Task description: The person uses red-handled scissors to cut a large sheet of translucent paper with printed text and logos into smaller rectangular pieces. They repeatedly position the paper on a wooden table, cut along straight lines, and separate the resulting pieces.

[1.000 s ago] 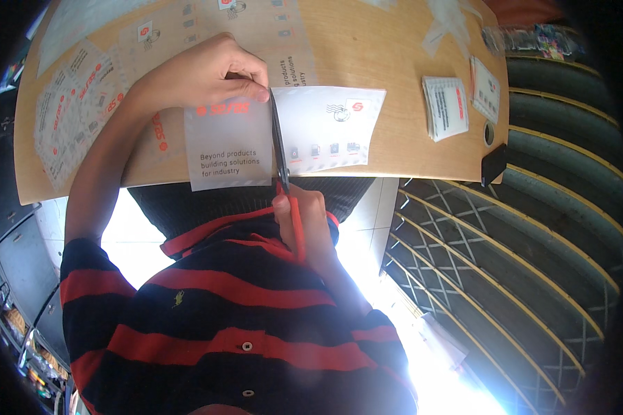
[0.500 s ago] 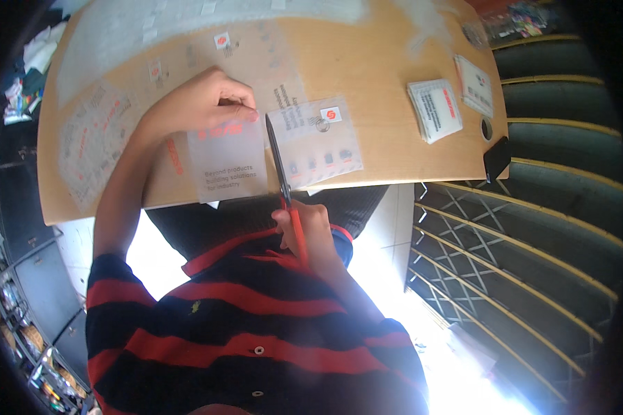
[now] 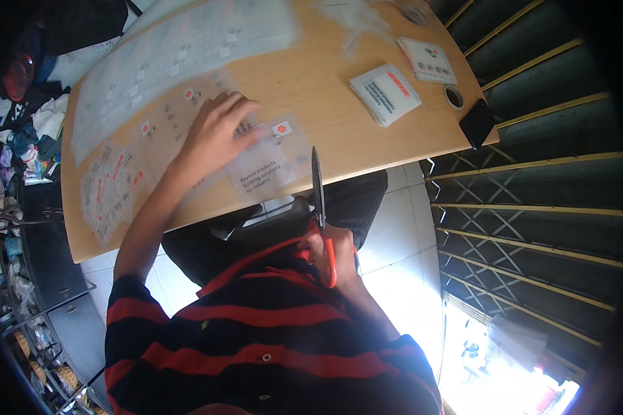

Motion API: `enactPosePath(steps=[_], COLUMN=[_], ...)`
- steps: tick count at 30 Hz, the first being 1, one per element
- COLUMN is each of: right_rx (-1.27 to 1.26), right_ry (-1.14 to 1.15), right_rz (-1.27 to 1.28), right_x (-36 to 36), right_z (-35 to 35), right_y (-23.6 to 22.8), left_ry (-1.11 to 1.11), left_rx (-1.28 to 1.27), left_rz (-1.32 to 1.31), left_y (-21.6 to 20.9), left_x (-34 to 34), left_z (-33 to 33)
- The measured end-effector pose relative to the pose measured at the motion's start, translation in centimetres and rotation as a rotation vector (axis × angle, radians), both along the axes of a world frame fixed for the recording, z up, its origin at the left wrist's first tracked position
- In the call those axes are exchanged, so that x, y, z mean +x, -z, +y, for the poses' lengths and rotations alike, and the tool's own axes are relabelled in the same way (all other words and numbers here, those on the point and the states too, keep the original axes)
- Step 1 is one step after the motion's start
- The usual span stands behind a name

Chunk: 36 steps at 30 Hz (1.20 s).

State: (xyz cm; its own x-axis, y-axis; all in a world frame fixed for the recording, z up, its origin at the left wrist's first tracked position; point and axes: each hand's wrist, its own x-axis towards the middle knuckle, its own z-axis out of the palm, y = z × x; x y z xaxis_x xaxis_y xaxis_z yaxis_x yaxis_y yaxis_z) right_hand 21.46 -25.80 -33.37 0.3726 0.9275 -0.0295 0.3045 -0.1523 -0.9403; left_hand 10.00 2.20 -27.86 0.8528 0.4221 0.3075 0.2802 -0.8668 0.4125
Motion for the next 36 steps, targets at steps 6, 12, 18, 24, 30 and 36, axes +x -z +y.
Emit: enactPosePath(steps=[6, 12, 18, 24, 30, 36], right_rx=[-0.015, 0.038, 0.037, -0.002, 0.075, 0.104], right_ry=[0.059, 0.019, 0.043, 0.07, 0.126, 0.065], right_rz=[0.046, 0.11, 0.128, 0.134, 0.119, 0.147], right_x=[0.0, 0.8, 1.0, 1.1, 0.6, 0.5], right_z=[-0.4, -0.7, -0.6, -0.9, -0.7, 0.0], right_y=[-0.1, 0.8, 1.0, 0.8, 1.0, 2.4], left_ry=[0.031, 0.056, -0.028, 0.078, -0.125, -0.693], left_rx=[0.194, 0.003, 0.264, 0.034, 0.236, 0.502], left_rz=[0.035, -0.011, -0.069, -0.106, -0.352, -0.277], left_y=[1.1, 1.8, 1.1, 2.3, -3.6, -6.4], left_x=[-1.7, -3.7, -1.4, -2.3, -7.6, -19.4], left_z=[-9.8, -10.0, -10.2, -11.2, -6.8, -2.3])
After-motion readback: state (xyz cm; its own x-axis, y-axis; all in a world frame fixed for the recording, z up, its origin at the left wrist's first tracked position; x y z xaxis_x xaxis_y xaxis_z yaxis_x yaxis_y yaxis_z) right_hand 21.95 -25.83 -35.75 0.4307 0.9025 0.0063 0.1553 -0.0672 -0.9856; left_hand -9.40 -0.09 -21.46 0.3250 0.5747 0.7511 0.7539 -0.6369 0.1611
